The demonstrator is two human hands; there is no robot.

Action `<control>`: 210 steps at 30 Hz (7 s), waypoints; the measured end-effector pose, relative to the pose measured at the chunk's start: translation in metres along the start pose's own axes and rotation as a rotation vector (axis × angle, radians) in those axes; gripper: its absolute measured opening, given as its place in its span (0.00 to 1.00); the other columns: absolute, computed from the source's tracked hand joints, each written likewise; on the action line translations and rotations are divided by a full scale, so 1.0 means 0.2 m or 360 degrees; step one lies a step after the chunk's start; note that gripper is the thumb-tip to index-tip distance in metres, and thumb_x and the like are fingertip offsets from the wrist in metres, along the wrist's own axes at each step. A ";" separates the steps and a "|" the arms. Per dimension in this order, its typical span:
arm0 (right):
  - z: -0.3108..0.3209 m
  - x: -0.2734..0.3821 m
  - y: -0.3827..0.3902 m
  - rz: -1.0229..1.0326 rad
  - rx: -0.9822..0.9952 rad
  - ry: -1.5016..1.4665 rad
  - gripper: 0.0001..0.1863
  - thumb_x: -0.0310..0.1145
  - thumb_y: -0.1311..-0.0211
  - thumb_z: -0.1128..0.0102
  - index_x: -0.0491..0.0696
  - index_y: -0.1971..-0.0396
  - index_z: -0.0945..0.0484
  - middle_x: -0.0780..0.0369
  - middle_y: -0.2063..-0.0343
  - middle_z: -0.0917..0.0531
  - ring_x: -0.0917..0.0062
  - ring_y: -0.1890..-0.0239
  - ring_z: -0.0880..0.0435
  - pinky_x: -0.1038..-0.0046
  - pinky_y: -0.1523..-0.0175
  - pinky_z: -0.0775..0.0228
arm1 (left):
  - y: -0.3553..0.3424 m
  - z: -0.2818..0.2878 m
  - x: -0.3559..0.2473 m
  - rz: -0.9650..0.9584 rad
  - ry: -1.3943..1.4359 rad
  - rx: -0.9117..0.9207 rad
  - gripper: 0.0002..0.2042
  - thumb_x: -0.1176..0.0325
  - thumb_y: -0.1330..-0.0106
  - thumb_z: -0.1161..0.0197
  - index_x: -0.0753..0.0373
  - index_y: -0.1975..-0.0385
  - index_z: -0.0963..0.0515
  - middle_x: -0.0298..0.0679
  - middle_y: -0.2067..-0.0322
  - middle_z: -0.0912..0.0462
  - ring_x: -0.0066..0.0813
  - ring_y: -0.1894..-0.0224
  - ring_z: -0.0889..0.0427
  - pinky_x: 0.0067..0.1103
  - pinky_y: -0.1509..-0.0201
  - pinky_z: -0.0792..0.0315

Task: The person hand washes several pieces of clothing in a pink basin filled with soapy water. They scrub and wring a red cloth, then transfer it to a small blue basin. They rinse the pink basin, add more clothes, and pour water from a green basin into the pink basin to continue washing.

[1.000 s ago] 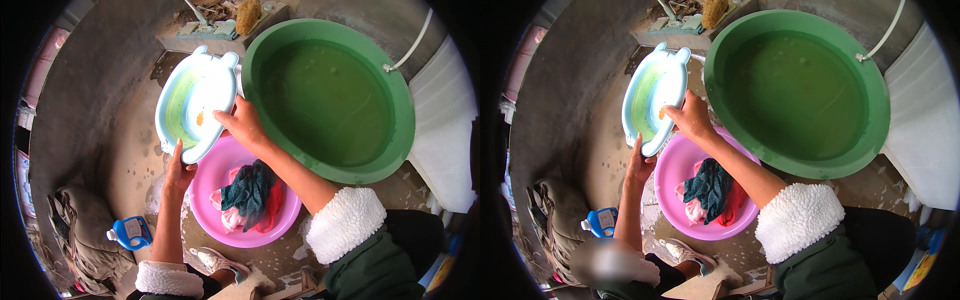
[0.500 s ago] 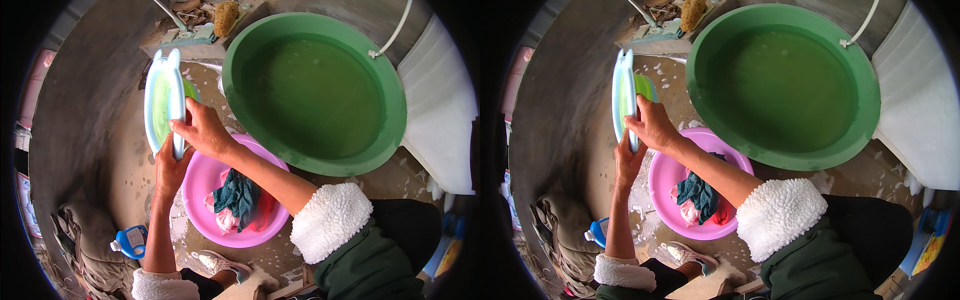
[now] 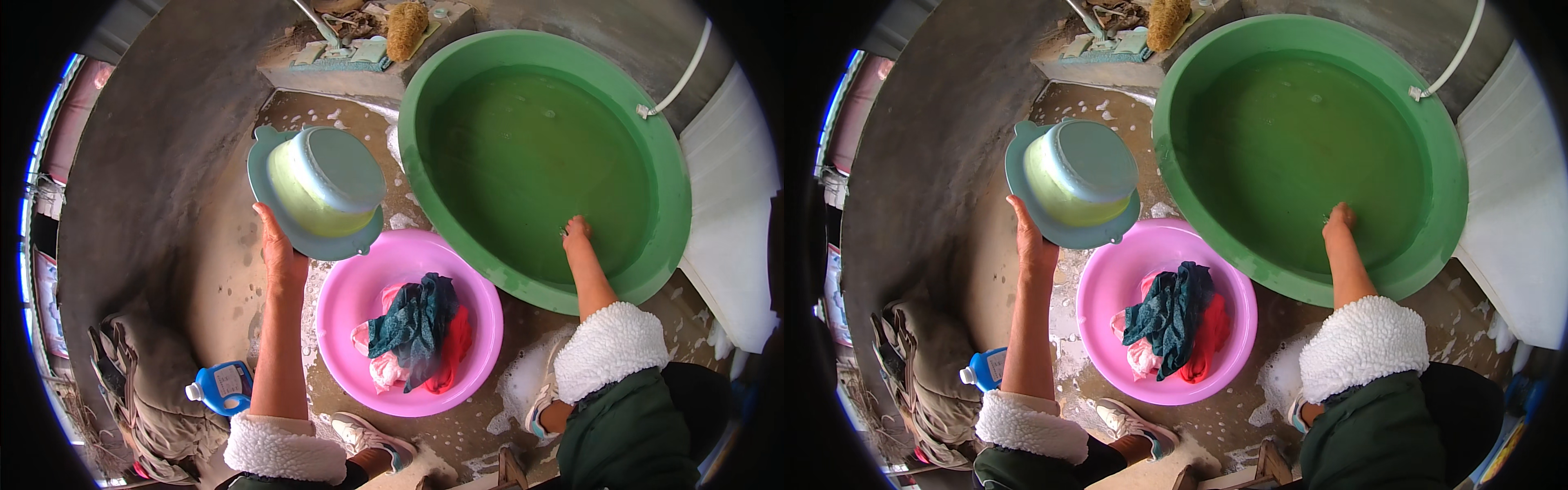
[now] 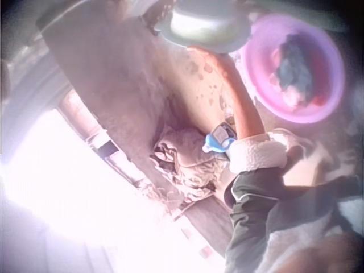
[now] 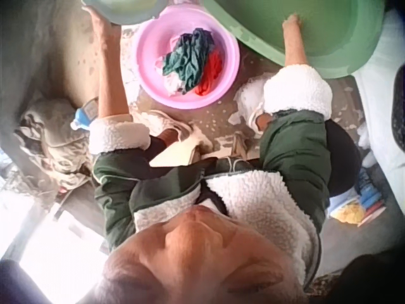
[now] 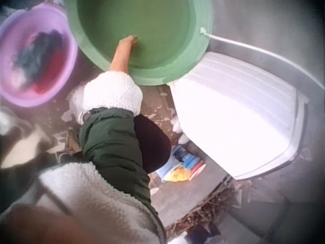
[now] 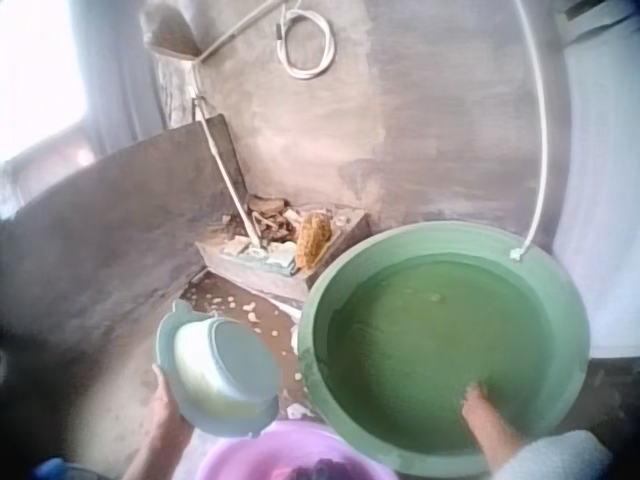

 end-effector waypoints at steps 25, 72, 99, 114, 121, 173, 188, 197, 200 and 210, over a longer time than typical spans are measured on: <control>-0.43 0.15 0.40 0.0018 0.0472 0.0290 0.12 0.40 0.43 0.42 0.50 0.62 0.21 0.66 0.65 0.19 0.78 0.63 0.22 0.68 0.60 0.28 | -0.12 0.14 0.17 0.0128 0.0353 -0.0087 0.35 0.36 0.34 0.57 0.57 0.36 0.41 0.37 0.37 0.35 0.36 0.38 0.34 0.35 0.33 0.38; -1.07 0.69 2.58 0.1654 0.2402 0.1101 0.35 0.47 0.35 0.44 0.39 0.37 0.40 0.49 0.38 0.36 0.59 0.37 0.33 0.68 0.34 0.41 | 0.00 -0.03 0.07 0.0098 0.0377 0.0089 0.33 0.40 0.32 0.54 0.59 0.36 0.40 0.38 0.38 0.34 0.36 0.37 0.34 0.33 0.33 0.39; -0.70 1.36 2.20 0.0967 0.2129 0.1231 0.22 0.39 0.47 0.40 0.38 0.57 0.24 0.58 0.66 0.18 0.77 0.67 0.19 0.73 0.66 0.25 | 0.58 -0.51 -0.62 -0.0167 0.0099 0.0593 0.27 0.53 0.31 0.46 0.63 0.37 0.39 0.50 0.41 0.32 0.42 0.37 0.33 0.39 0.35 0.35; 0.01 1.46 0.69 0.0479 0.0919 0.0497 0.26 0.33 0.51 0.35 0.43 0.50 0.29 0.55 0.60 0.21 0.69 0.64 0.17 0.64 0.65 0.19 | 1.17 -0.34 0.74 -0.0295 -0.1856 0.1065 0.32 0.60 0.46 0.31 0.54 0.39 0.33 0.52 0.38 0.37 0.52 0.36 0.37 0.35 0.34 0.39; 0.28 1.46 0.39 0.0590 0.0585 0.0349 0.32 0.30 0.50 0.36 0.48 0.41 0.34 0.55 0.51 0.24 0.66 0.57 0.19 0.62 0.64 0.18 | 1.23 -0.26 1.02 -0.0038 -0.2349 0.1196 0.36 0.57 0.51 0.28 0.50 0.39 0.33 0.47 0.32 0.49 0.56 0.32 0.47 0.51 0.39 0.37; -0.08 0.46 0.75 -0.0162 0.1054 0.0463 0.23 0.32 0.50 0.36 0.39 0.54 0.27 0.56 0.62 0.20 0.69 0.64 0.17 0.64 0.65 0.19 | 1.13 -0.14 1.03 0.0163 -0.1501 0.1339 0.22 0.67 0.41 0.35 0.52 0.45 0.26 0.46 0.33 0.41 0.44 0.33 0.37 0.30 0.32 0.41; -0.35 0.99 1.35 0.0243 0.1790 0.0720 0.18 0.38 0.48 0.34 0.42 0.61 0.24 0.65 0.71 0.20 0.83 0.73 0.21 0.78 0.71 0.26 | 1.03 -0.03 1.05 0.0430 -0.1059 0.0932 0.24 0.65 0.35 0.41 0.61 0.39 0.35 0.44 0.40 0.31 0.35 0.36 0.34 0.25 0.33 0.41; -0.37 0.94 1.92 0.0642 0.2257 0.0865 0.21 0.35 0.48 0.35 0.36 0.58 0.24 0.59 0.66 0.18 0.79 0.68 0.20 0.74 0.64 0.26 | 0.95 0.06 1.07 0.0966 -0.0569 0.0489 0.22 0.58 0.31 0.43 0.58 0.40 0.33 0.35 0.48 0.23 0.26 0.42 0.31 0.28 0.38 0.39; -0.36 0.89 2.08 0.0875 0.2372 0.0951 0.21 0.30 0.48 0.39 0.34 0.56 0.26 0.57 0.66 0.18 0.79 0.65 0.20 0.72 0.58 0.26 | 0.93 0.09 1.06 0.0920 -0.0683 0.0394 0.18 0.59 0.32 0.43 0.60 0.47 0.27 0.36 0.52 0.21 0.29 0.45 0.28 0.32 0.46 0.33; -0.21 0.89 2.57 0.1475 0.2685 0.0974 0.26 0.23 0.48 0.41 0.44 0.45 0.29 0.56 0.54 0.19 0.78 0.62 0.19 0.72 0.54 0.26 | 0.87 0.38 1.30 0.0695 -0.0740 0.0476 0.30 0.66 0.35 0.42 0.56 0.34 0.44 0.39 0.37 0.38 0.38 0.36 0.37 0.38 0.42 0.32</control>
Point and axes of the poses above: each hand's wrist, its own y-axis away from the middle knuckle, its own z-axis out of the back of the hand, x = y × z, the point moved 9 cm from there along -y, towards the middle knuckle
